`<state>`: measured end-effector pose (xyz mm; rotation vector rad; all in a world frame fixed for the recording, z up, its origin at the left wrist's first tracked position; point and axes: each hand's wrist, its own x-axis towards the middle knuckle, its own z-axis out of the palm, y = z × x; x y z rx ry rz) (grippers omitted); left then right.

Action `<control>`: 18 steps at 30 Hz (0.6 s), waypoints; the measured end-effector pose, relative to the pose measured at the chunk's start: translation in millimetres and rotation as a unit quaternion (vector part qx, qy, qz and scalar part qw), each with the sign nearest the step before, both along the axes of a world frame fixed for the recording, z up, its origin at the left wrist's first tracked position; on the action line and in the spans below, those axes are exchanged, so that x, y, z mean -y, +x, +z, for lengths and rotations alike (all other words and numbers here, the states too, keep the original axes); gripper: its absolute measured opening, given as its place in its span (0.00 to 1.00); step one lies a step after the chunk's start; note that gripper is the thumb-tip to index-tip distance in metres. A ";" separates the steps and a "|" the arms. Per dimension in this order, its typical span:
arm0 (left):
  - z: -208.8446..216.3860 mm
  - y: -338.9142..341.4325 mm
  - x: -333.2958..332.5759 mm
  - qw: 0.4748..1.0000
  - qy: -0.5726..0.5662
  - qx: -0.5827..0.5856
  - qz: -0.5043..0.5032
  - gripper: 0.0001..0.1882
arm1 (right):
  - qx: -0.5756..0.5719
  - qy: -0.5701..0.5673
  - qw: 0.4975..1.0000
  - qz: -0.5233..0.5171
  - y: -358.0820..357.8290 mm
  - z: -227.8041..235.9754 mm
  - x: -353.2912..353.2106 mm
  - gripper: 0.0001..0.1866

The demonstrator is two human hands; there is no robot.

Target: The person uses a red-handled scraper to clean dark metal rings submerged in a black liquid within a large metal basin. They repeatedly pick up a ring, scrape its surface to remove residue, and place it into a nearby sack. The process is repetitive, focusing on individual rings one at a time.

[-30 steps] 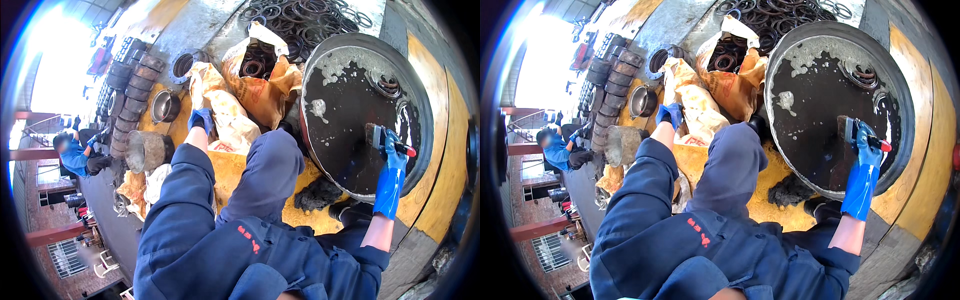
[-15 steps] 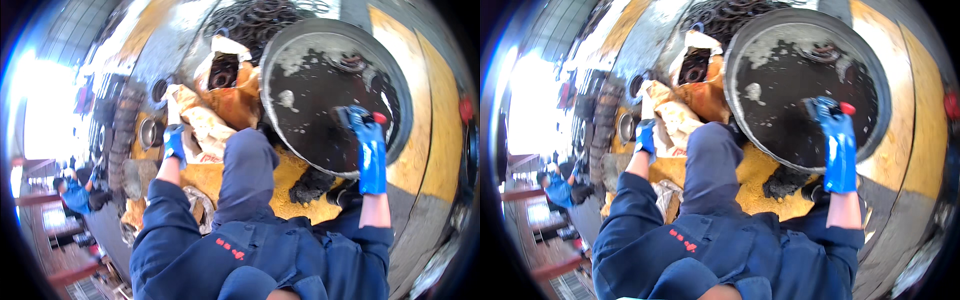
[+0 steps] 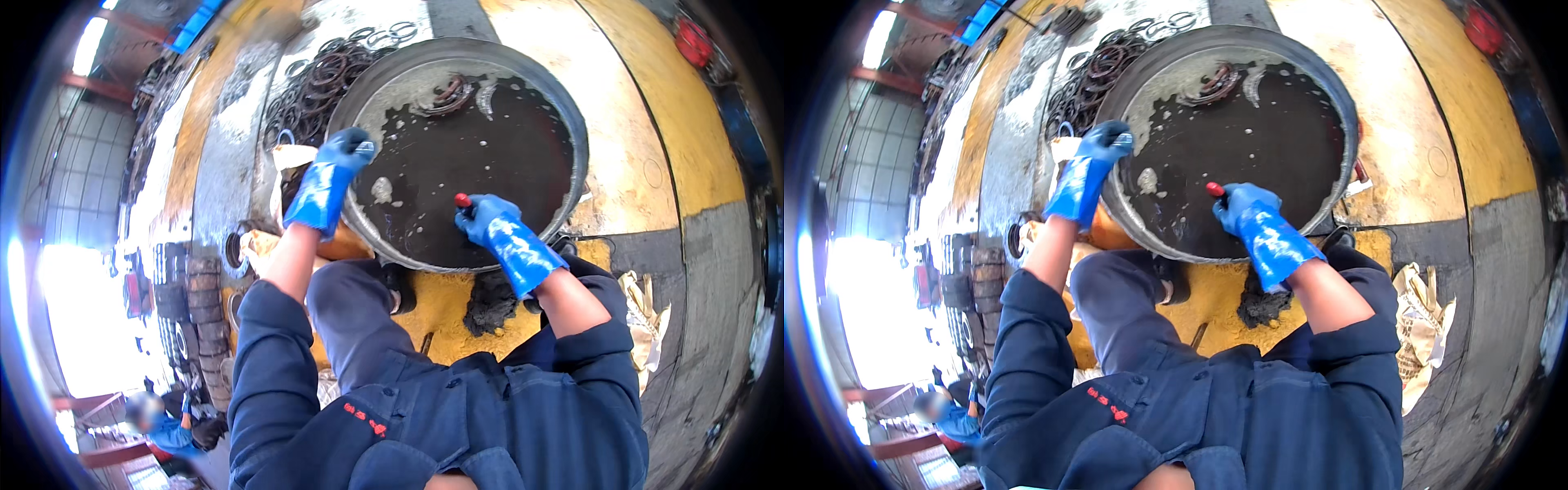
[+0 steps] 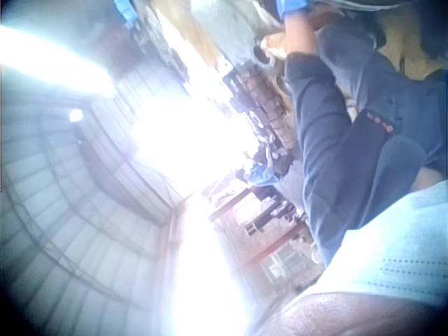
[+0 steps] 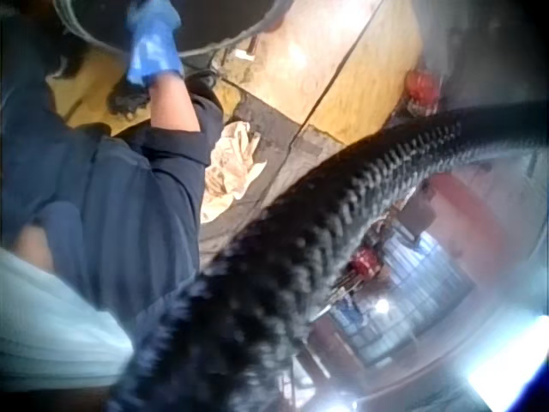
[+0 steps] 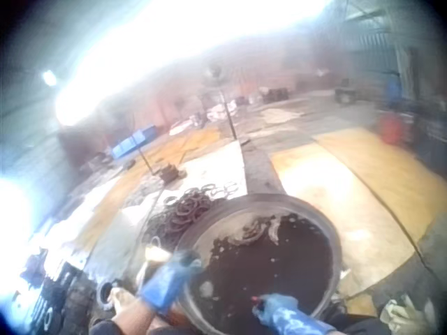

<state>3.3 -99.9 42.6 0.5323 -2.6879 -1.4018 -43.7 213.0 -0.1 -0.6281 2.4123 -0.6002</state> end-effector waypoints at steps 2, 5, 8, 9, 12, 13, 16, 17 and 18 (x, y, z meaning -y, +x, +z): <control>-15.2 -46.7 -33.9 0.976 -0.207 -0.016 -0.063 0.26 | -0.006 0.014 1.000 0.021 -1.6 -8.4 -2.4 0.16; -47.3 -119.9 -61.7 0.892 -0.435 0.060 -0.111 0.30 | -0.035 0.011 0.999 0.034 1.8 -14.3 -8.4 0.14; -68.5 -169.7 -79.0 0.932 -0.330 0.132 -0.071 0.27 | -0.040 0.010 0.996 0.079 3.7 -21.9 -12.4 0.14; -77.0 -178.6 -80.7 0.928 -0.334 0.154 -0.066 0.26 | -0.066 0.015 0.996 0.063 7.3 -21.6 -11.1 0.13; -86.2 -196.4 -95.9 0.850 -0.481 0.188 -0.104 0.22 | -0.048 0.045 0.994 0.086 4.2 -19.3 -8.5 0.14; -104.9 -195.9 -82.1 0.838 -0.508 0.174 -0.097 0.17 | -0.042 0.038 0.994 0.095 7.3 -16.3 -5.8 0.14; -110.0 -184.6 -88.4 0.806 -0.539 0.213 -0.121 0.15 | -0.034 0.025 0.994 0.105 3.5 -9.7 -6.6 0.14; -99.2 -175.0 -96.9 0.805 -0.527 0.219 -0.159 0.14 | -0.035 0.026 0.993 0.106 3.0 -8.2 -7.1 0.14; -108.0 -164.2 -95.4 0.808 -0.526 0.215 -0.157 0.14 | -0.036 0.026 0.993 0.108 3.2 -7.3 -7.4 0.14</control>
